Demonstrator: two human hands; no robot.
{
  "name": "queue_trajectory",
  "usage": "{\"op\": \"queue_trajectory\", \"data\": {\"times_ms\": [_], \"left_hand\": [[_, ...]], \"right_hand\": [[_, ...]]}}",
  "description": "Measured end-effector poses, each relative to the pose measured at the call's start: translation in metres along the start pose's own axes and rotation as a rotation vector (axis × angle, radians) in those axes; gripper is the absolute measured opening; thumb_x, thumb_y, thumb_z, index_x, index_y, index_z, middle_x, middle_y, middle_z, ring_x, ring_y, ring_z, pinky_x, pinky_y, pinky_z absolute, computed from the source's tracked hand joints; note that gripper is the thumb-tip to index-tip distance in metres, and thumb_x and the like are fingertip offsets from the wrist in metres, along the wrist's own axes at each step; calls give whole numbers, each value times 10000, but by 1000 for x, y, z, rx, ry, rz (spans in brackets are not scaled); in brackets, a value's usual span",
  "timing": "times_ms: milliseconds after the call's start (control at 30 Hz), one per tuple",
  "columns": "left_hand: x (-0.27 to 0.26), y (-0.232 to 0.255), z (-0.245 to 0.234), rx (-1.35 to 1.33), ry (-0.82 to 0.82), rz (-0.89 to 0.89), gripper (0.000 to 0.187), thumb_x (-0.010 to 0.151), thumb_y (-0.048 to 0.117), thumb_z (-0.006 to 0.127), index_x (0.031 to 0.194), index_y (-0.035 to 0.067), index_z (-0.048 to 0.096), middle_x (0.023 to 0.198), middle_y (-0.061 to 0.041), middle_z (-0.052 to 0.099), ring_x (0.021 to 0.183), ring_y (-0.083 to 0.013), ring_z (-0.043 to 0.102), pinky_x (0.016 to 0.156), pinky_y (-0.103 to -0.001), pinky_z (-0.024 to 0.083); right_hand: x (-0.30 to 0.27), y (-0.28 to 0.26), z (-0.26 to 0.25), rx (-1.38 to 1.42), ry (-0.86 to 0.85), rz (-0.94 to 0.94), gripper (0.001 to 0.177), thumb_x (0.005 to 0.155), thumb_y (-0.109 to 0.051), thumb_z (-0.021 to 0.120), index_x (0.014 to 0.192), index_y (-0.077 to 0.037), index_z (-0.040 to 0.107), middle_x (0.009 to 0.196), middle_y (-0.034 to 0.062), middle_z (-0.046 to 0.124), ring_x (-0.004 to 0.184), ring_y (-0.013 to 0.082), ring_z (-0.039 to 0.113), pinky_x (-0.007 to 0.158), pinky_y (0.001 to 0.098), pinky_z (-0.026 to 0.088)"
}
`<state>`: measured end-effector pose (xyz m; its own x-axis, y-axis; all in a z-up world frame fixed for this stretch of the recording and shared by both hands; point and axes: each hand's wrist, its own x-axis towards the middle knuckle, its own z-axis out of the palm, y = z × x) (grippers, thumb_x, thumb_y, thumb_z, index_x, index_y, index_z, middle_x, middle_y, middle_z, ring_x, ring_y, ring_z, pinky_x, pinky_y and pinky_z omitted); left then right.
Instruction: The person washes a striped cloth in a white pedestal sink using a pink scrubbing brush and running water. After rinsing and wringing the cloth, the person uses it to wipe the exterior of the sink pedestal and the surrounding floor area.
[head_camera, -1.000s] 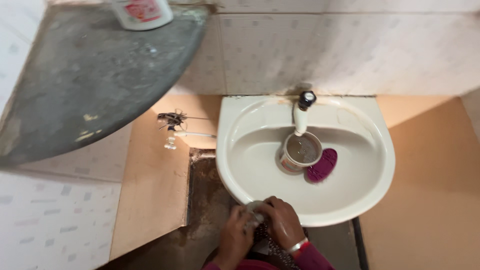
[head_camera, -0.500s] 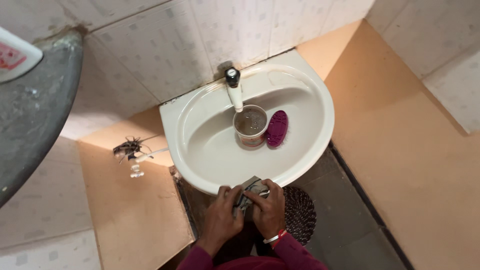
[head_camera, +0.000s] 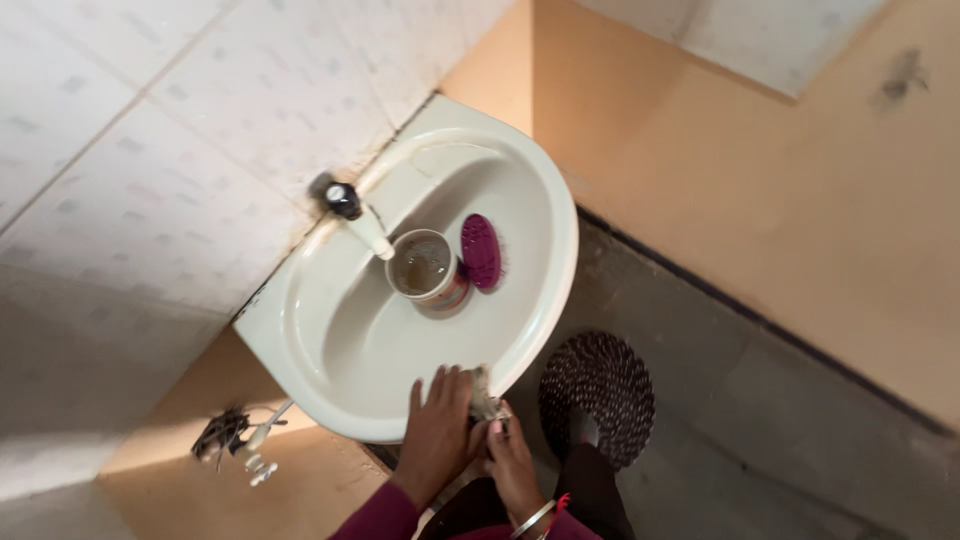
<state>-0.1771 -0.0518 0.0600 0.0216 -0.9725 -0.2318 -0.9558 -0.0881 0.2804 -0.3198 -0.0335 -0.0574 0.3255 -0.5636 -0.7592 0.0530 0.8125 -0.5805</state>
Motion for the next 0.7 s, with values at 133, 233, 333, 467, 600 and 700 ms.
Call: {"op": "queue_trajectory", "data": {"times_ms": [133,233,333,467,600,700], "left_hand": [[-16,-12,12,101,-39,-50,785,867,355,702,1464,-15,350,1531,-271,405,1431,-442,327,1099,-672,254],[3,-9,20,120,-45,21,714,888,324,691,1403,-40,356,1456,-286,439,1428,-444,332,1124,-673,244],[15,-3,23,146,-7,68,710,880,285,685,1404,-55,348,1397,-294,459,1411,-456,358,1129,-645,278],[32,10,35,146,9,14,708,876,247,674,1421,-61,344,1418,-281,461,1414,-444,375,1147,-624,285],[13,6,33,5,141,30,710,893,299,697,1422,-44,370,1455,-268,451,1415,-434,369,1126,-639,283],[-2,-6,28,153,15,-42,842,833,372,730,1457,-38,340,1551,-295,366,1476,-463,279,1125,-720,216]], "right_hand": [[4,22,27,38,-46,-253,588,1082,-421,448,1547,-74,353,1514,157,535,1356,251,549,1117,383,457],[17,-8,39,-34,137,-221,575,1058,-404,435,1471,-26,568,1351,165,708,1228,298,670,1047,380,519],[15,-34,40,122,220,-290,585,1018,-349,514,1510,-35,477,1408,114,639,1307,226,604,1086,332,459],[17,-53,31,24,363,-362,639,1014,-336,574,1537,-28,371,1416,118,598,1283,198,594,1068,326,463],[5,-41,33,169,317,-427,599,1009,-310,613,1501,4,479,1195,246,647,1015,244,653,882,418,551],[-13,-21,49,389,52,-201,545,1018,-361,554,1347,72,521,1254,131,698,1180,211,660,1029,361,518]]}}
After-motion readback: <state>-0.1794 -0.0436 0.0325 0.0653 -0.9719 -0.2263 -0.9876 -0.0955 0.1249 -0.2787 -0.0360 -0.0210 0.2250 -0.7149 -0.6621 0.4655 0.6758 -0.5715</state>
